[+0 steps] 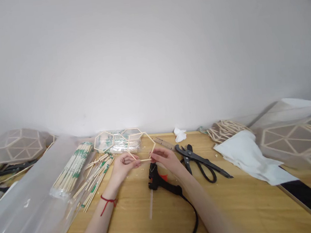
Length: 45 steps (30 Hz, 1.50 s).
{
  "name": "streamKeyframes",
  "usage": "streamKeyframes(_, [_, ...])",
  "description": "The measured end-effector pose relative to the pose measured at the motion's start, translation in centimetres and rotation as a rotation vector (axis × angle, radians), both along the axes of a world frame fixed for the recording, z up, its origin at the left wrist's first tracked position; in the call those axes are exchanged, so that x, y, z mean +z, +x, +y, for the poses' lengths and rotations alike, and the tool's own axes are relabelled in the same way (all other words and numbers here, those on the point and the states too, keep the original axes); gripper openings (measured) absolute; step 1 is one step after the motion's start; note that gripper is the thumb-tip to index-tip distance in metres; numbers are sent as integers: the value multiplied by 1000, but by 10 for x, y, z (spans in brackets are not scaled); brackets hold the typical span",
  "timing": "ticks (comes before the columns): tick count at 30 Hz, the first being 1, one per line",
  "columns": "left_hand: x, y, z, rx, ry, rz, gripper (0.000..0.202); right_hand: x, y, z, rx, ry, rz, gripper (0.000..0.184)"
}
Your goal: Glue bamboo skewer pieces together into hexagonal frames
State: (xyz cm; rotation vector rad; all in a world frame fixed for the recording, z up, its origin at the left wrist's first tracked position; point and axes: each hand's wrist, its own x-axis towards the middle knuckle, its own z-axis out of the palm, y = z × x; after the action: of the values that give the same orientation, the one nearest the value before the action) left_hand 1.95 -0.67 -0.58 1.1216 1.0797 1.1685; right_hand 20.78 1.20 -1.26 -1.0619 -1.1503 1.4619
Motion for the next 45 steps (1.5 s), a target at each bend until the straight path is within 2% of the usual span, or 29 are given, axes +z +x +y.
streamKeyframes(9, [1,-2,3,34,-43,-3,31,-5,-2,-1,-23,-25,112,39])
streamKeyframes(16, [-2,-3,5,27,-19,6,30,-7,-4,-1,-46,-47,165,38])
streamKeyframes(21, [-6,-4,7,29,-18,6,31,-7,-4,-1,-18,-57,158,38])
streamKeyframes(29, [-9,-3,8,101,-122,-57,41,-9,-5,-1,-6,-38,155,39])
streamKeyframes(39, [-13,-1,7,127,-90,-76,38,-15,-9,0,-56,-44,145,42])
streamKeyframes(45, [-8,-1,5,121,-87,-83,39,-15,-9,-2,-69,-40,145,42])
